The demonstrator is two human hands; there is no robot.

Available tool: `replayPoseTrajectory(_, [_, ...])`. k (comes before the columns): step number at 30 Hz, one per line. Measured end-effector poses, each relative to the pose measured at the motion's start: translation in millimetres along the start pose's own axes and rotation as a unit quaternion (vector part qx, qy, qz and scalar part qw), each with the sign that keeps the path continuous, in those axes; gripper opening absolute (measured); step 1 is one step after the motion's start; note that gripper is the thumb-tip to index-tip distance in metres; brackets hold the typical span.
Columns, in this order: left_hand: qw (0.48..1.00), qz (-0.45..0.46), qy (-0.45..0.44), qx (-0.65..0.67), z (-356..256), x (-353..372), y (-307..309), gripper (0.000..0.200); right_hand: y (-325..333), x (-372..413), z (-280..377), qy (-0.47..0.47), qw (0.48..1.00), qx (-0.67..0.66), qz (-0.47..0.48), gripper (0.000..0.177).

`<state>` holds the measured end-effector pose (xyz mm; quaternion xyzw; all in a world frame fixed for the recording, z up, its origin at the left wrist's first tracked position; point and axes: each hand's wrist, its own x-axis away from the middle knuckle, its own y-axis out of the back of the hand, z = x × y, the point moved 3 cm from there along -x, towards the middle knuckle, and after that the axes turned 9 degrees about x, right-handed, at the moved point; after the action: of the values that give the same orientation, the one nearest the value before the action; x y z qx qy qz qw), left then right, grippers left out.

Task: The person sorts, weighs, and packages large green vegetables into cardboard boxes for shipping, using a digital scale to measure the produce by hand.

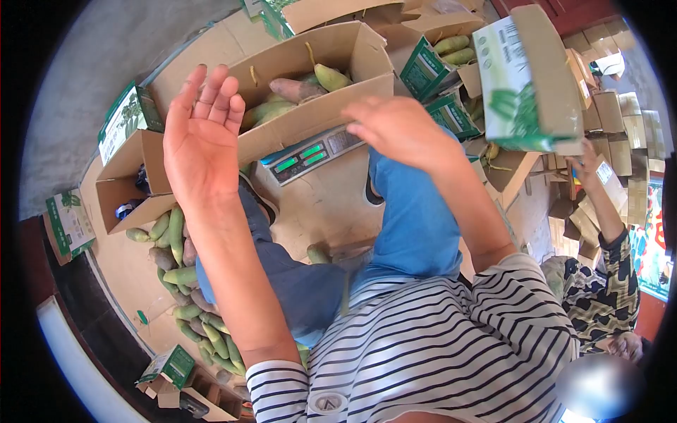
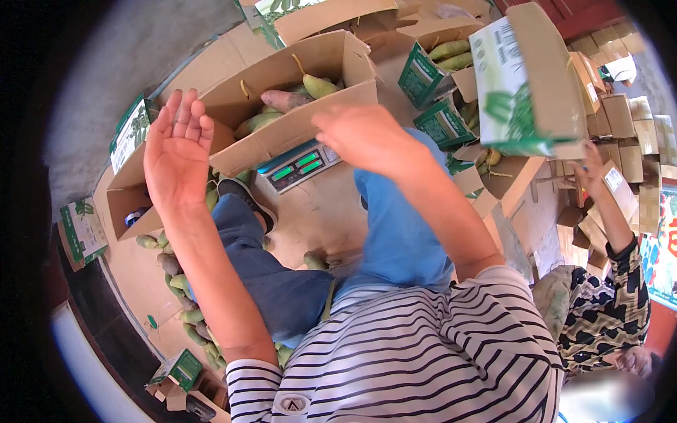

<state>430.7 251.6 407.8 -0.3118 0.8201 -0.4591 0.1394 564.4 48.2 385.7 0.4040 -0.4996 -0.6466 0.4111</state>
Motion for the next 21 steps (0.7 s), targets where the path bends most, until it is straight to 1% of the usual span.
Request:
replayPoseTrajectory(1, [1.0, -0.005, -0.001, 0.002, 0.8, -0.6, 0.7, 0.038, 9.3, 2.9, -4.4, 0.003, 0.998, -0.013, -0.068, 0.025])
replayPoseTrajectory(2, [1.0, -0.009, -0.003, 0.004, 0.8, -1.5, -0.5, 0.039, 26.6, 10.6, -18.2, -0.021, 0.986, 0.01, -0.166, 0.027])
replayPoseTrajectory(3, [1.0, -0.02, -0.008, -0.01, 1.2, -2.1, -2.4, 0.039, 48.9, 22.3, -35.1, -0.044, 0.964, 0.033, -0.262, 0.03])
replayPoseTrajectory(4, [0.999, -0.033, -0.012, -0.024, 2.5, -1.1, -4.6, 0.041, 78.2, 37.9, -47.1, -0.173, 0.918, 0.109, -0.34, 0.029])
replayPoseTrajectory(5, [0.998, -0.047, -0.015, -0.038, 3.6, -0.5, -6.0, 0.042, 96.8, 62.1, -92.0, -0.2, 0.893, 0.138, -0.379, 0.032])
replayPoseTrajectory(6, [0.998, -0.043, -0.015, -0.038, 4.4, -0.5, -7.5, 0.042, 128.5, 75.5, -116.9, -0.172, 0.823, 0.336, -0.424, 0.036])
replayPoseTrajectory(8, [0.998, -0.047, -0.012, -0.039, 5.8, 0.2, -10.7, 0.041, 137.9, 108.8, -175.9, -0.258, 0.771, 0.475, -0.338, 0.042])
replayPoseTrajectory(9, [0.998, -0.049, -0.014, -0.038, 6.1, 0.1, -12.6, 0.041, 126.0, 135.2, -217.7, -0.353, 0.819, 0.392, -0.226, 0.045])
replayPoseTrajectory(10, [0.999, -0.044, -0.018, -0.026, 6.3, 0.2, -12.8, 0.039, 109.5, 152.2, -252.1, -0.433, 0.845, 0.295, -0.108, 0.047])
replayPoseTrajectory(12, [0.998, -0.053, -0.021, -0.019, 8.2, -0.2, -11.6, 0.039, 100.9, 163.2, -255.9, -0.394, 0.907, 0.113, -0.096, 0.046])
replayPoseTrajectory(14, [0.997, -0.07, -0.02, -0.001, 10.8, -0.8, -12.9, 0.038, 101.7, 162.7, -254.7, -0.417, 0.906, 0.012, -0.073, 0.044])
replayPoseTrajectory(15, [0.997, -0.073, -0.015, -0.022, 12.4, 0.7, -14.2, 0.038, 104.8, 162.5, -249.8, -0.429, 0.901, -0.036, -0.06, 0.043])
replayPoseTrajectory(17, [0.995, -0.081, -0.009, -0.063, 13.6, 1.8, -15.1, 0.04, 118.0, 155.0, -236.6, -0.408, 0.908, -0.031, -0.088, 0.041])
replayPoseTrajectory(18, [0.995, -0.08, -0.01, -0.055, 14.6, 2.6, -15.5, 0.039, 123.9, 149.3, -230.4, -0.398, 0.911, -0.03, -0.103, 0.04])
replayPoseTrajectory(21, [0.994, -0.085, -0.004, -0.061, 15.3, 5.0, -20.8, 0.039, 138.4, 122.8, -202.8, -0.361, 0.9, -0.091, -0.227, 0.038])
